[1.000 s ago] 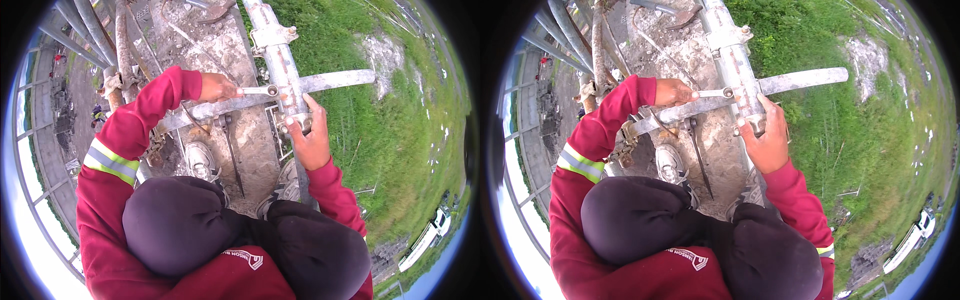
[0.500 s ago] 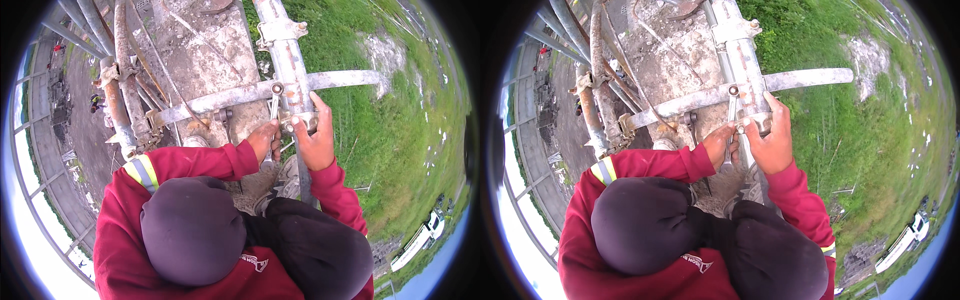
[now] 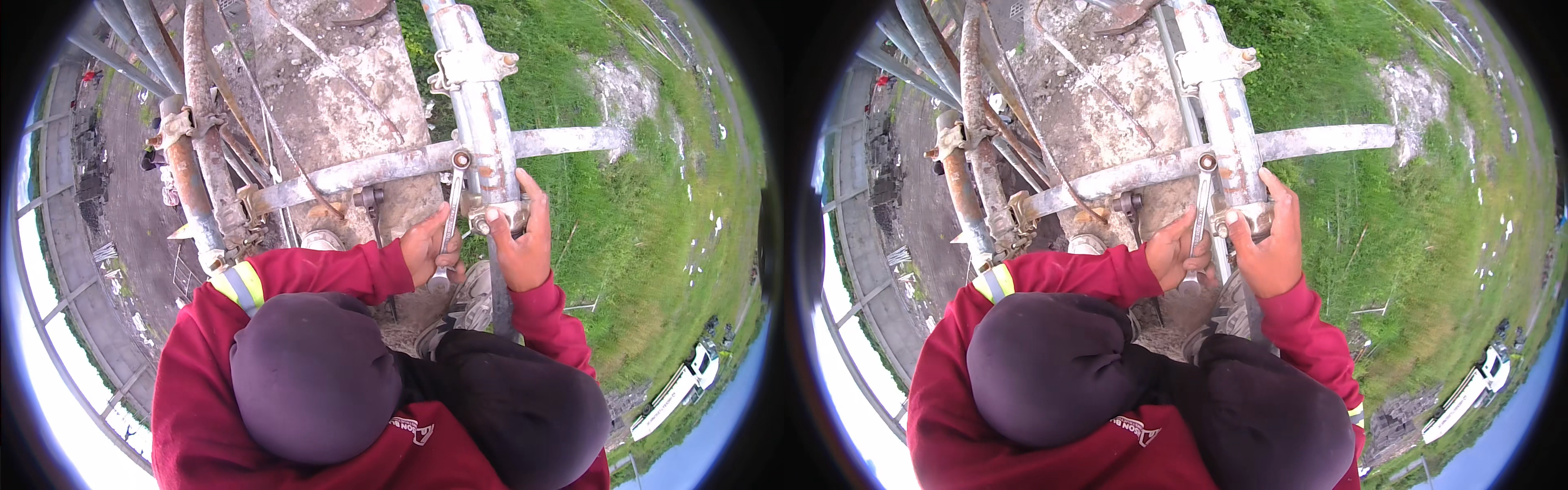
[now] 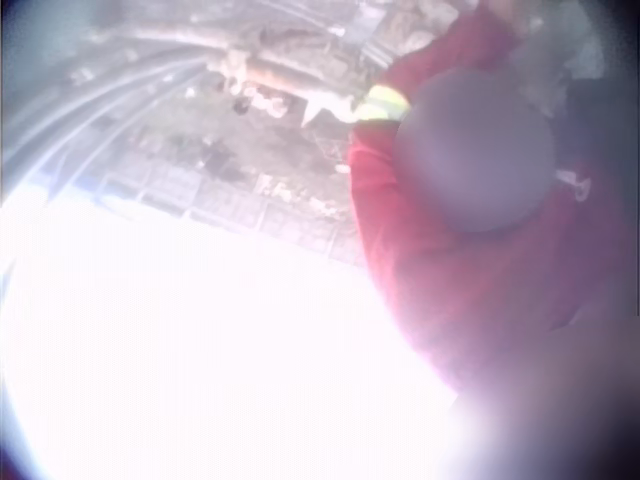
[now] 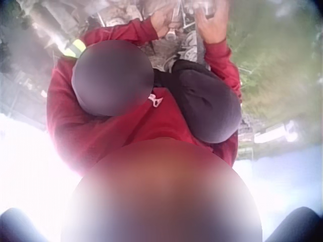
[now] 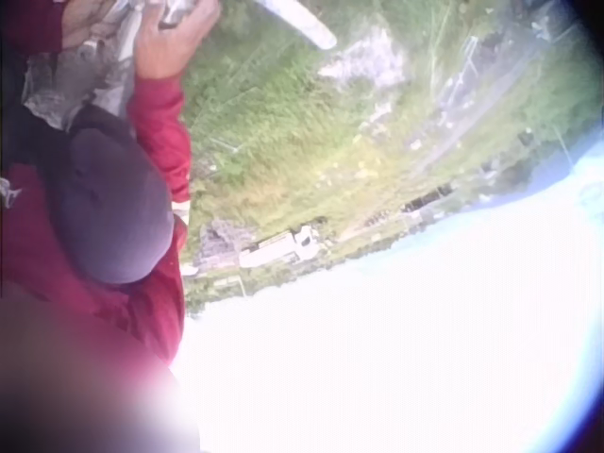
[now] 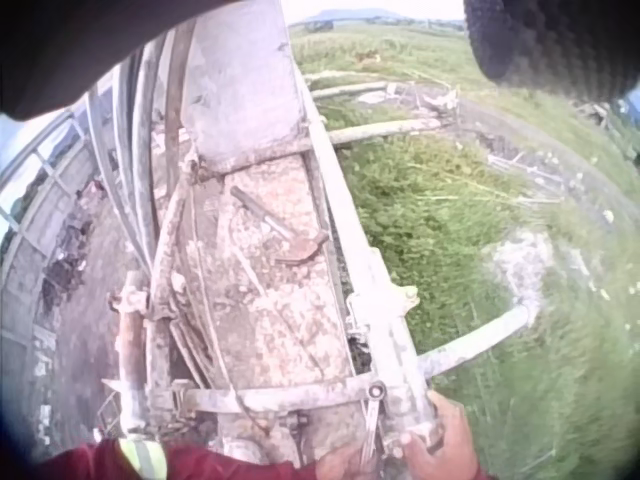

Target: The person uses a wrench to tighten bolts on metal scaffolding joints. They reposition the scaffolding pole and continue securing connections while another worker is visible nearby.

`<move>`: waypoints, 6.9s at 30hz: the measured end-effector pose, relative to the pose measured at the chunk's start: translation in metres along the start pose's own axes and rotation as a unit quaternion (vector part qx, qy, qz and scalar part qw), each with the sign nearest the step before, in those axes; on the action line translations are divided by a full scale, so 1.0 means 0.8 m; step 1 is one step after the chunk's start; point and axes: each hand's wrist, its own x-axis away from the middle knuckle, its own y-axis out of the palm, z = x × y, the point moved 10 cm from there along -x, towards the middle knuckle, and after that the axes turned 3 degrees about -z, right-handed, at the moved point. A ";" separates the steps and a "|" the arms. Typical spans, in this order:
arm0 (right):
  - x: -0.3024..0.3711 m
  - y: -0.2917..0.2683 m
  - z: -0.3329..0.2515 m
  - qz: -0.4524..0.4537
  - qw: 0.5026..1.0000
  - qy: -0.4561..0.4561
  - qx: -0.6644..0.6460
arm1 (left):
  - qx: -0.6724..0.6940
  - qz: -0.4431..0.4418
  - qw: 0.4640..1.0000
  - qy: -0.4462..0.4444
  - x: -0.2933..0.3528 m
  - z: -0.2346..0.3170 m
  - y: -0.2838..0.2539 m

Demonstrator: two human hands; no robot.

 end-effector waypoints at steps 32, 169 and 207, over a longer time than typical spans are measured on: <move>-0.004 0.000 0.018 0.019 0.994 0.057 -0.089 | -0.759 0.049 0.645 -0.074 0.041 0.191 -0.023; -0.001 0.007 0.023 -0.012 0.978 0.069 -0.198 | -0.044 0.123 0.988 0.080 -0.011 -0.005 0.006; -0.007 -0.003 0.029 -0.021 0.999 0.049 -0.014 | -0.448 -0.024 0.847 -0.285 0.044 0.109 -0.062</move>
